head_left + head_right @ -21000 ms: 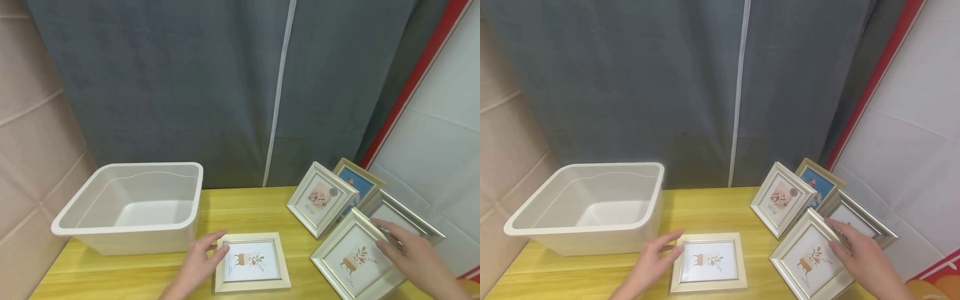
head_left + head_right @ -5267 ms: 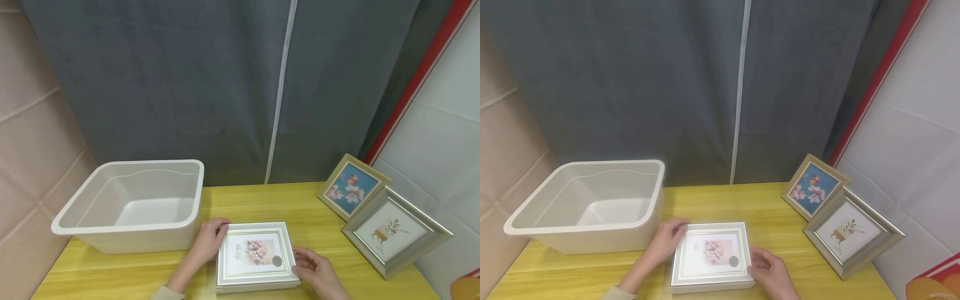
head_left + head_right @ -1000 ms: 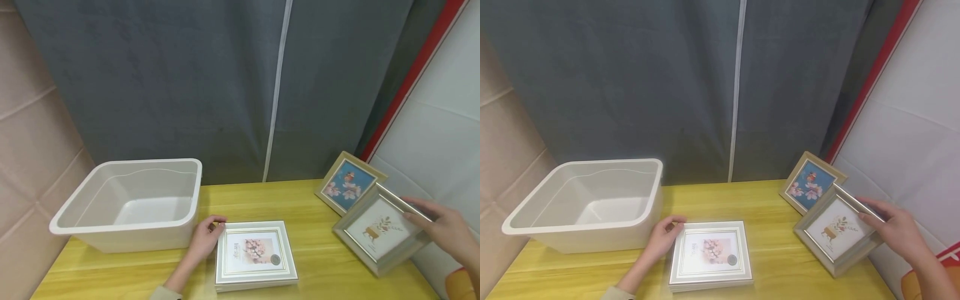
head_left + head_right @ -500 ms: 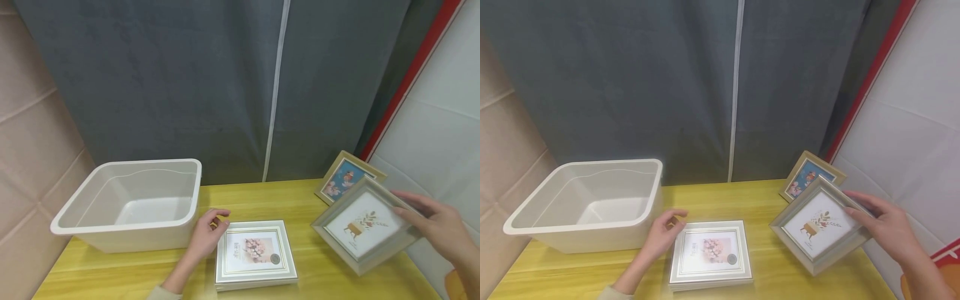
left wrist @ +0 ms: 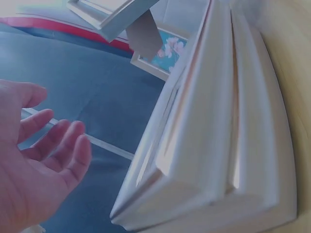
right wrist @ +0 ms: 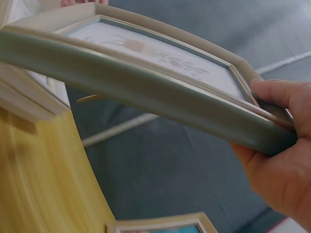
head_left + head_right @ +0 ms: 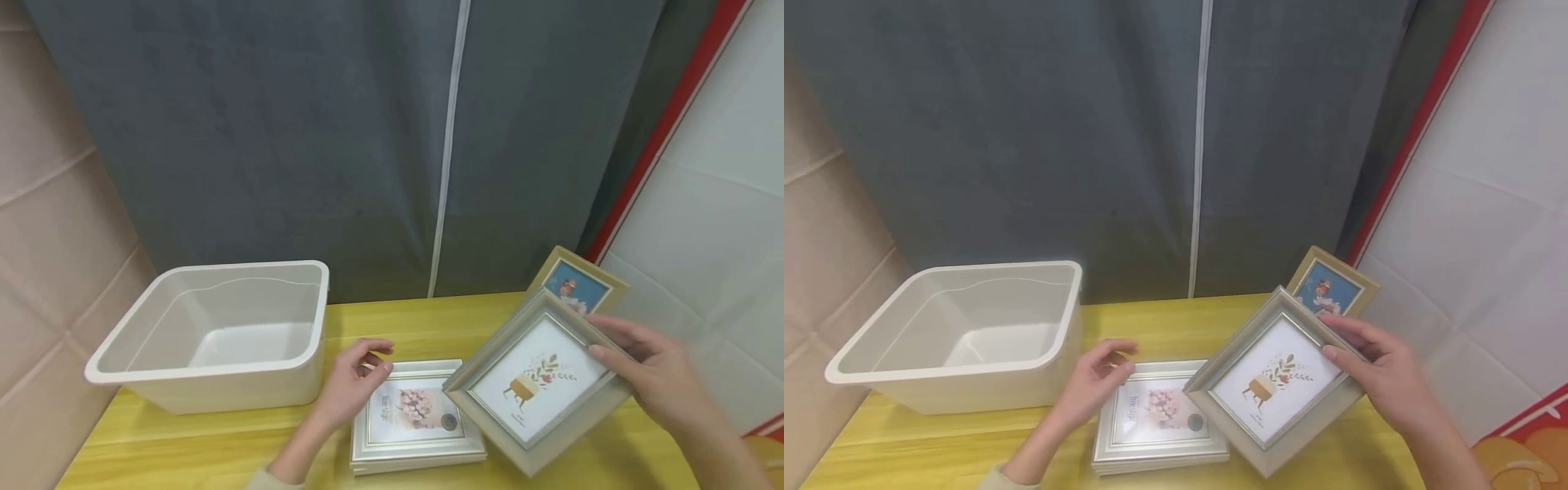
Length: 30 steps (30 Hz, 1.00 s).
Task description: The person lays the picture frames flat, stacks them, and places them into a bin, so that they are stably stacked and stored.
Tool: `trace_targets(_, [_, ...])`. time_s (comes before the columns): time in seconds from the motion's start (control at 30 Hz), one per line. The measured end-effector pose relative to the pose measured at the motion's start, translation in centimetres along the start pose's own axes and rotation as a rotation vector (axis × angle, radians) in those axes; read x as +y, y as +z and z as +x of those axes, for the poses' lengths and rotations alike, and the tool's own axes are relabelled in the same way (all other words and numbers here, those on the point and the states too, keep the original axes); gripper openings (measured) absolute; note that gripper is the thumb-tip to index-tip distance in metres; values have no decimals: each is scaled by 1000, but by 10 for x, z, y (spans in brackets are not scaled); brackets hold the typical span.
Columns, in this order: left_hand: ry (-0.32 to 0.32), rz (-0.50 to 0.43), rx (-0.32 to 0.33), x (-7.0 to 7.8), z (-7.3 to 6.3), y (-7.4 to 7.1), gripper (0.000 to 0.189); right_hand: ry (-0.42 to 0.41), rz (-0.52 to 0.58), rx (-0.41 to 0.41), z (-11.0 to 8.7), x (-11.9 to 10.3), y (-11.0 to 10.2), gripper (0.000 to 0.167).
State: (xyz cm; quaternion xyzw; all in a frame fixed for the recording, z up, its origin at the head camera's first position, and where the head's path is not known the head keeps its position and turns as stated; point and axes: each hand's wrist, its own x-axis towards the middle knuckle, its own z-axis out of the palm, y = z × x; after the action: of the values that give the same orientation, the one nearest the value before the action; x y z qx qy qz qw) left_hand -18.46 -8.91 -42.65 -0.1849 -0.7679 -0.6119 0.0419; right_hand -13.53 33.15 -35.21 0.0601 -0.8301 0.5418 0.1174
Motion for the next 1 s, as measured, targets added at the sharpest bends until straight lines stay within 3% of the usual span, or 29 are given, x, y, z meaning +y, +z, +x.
trace_targets(0.07, [-1, 7, -26, 3, 1, 2, 29, -23, 139, -46, 2, 0, 9, 49])
trace_targets(0.2, [7, -21, -82, 8, 3, 7, 31, -45, 282, -118, 3, -1, 25, 48])
trace_targets(0.43, [62, -108, -199, 18, 5, 18, 40, -91, 185, -141, -1, -6, 43, 45])
trace_targets(0.67, [164, -207, -253, 29, 6, 25, 43, -139, 267, -219, -1, -9, 59, 46])
trace_targets(0.77, [179, -236, -268, 32, 7, 26, 44, -131, 301, -233, -1, -10, 66, 48])
trace_targets(1.0, [185, -284, -302, 38, 8, 28, 50, -205, 368, -272, 2, -12, 83, 50])
